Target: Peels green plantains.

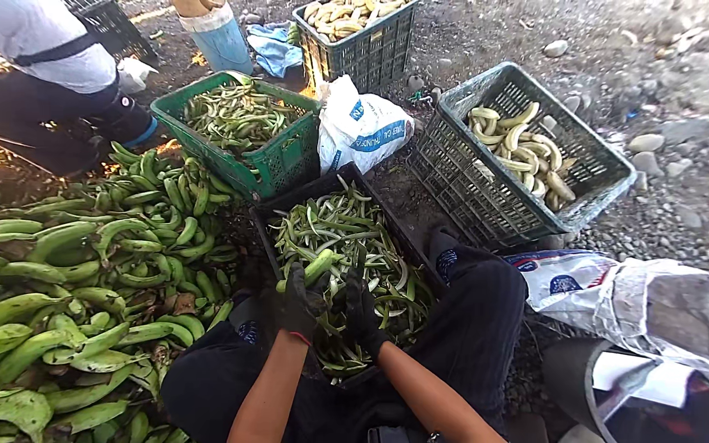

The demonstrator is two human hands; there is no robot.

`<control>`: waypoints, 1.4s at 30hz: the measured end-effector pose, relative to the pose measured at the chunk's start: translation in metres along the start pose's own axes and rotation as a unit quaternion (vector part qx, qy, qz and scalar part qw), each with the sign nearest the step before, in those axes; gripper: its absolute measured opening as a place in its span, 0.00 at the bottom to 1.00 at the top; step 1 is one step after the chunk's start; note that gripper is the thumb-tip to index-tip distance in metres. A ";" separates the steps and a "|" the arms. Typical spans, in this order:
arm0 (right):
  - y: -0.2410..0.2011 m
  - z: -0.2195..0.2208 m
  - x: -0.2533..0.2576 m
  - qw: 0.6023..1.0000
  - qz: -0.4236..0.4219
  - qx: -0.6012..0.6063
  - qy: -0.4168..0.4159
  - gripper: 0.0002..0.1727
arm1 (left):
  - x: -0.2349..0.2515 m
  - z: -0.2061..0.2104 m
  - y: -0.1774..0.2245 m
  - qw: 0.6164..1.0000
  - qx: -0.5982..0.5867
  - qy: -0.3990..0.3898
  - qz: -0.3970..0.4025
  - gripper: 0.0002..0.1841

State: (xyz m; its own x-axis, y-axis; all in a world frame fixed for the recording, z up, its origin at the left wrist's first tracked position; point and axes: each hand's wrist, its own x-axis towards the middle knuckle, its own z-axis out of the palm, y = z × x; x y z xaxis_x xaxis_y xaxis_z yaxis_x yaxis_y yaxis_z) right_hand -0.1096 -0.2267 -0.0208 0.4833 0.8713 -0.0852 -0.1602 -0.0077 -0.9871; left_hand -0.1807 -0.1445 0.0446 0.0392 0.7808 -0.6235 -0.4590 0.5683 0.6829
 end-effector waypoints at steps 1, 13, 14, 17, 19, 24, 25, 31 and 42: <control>0.002 -0.001 0.003 1.000 -0.005 -0.027 -0.013 0.39 | 0.000 0.000 0.000 1.000 -0.005 -0.004 -0.001 0.21; 0.027 -0.006 0.016 0.992 0.008 -0.128 -0.020 0.38 | -0.002 -0.001 0.001 0.996 -0.083 0.002 -0.039 0.18; 0.019 -0.011 0.022 0.979 0.104 -0.165 -0.054 0.35 | -0.004 0.000 0.001 0.996 -0.082 -0.001 -0.044 0.17; 0.013 -0.010 0.031 0.967 0.205 -0.144 -0.044 0.33 | -0.002 0.001 0.001 0.995 -0.083 0.010 -0.047 0.16; 0.014 -0.009 0.024 0.986 0.154 -0.066 -0.016 0.32 | -0.001 0.002 0.002 0.995 -0.089 0.019 -0.041 0.17; 0.019 -0.009 0.016 0.989 0.071 -0.123 -0.051 0.35 | -0.001 0.000 0.001 0.995 -0.089 0.007 -0.040 0.17; 0.012 -0.010 0.019 0.969 0.164 -0.167 -0.080 0.32 | -0.002 -0.001 -0.001 0.994 -0.097 0.001 -0.045 0.17; 0.011 -0.023 0.016 0.942 0.313 -0.118 -0.029 0.33 | 0.006 -0.009 0.001 0.999 -0.029 -0.012 0.044 0.19; -0.058 -0.061 0.003 0.712 0.132 -0.581 -0.372 0.36 | 0.007 0.001 0.034 0.863 0.436 0.082 0.242 0.37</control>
State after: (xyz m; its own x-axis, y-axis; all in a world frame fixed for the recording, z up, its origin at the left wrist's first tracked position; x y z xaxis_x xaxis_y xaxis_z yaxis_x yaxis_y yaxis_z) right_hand -0.0466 -0.2534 0.0279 -0.0907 0.7790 -0.6204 0.8679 -0.2437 -0.4329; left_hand -0.1949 -0.1192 0.0643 -0.1289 0.9749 -0.1814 0.4586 0.2207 0.8608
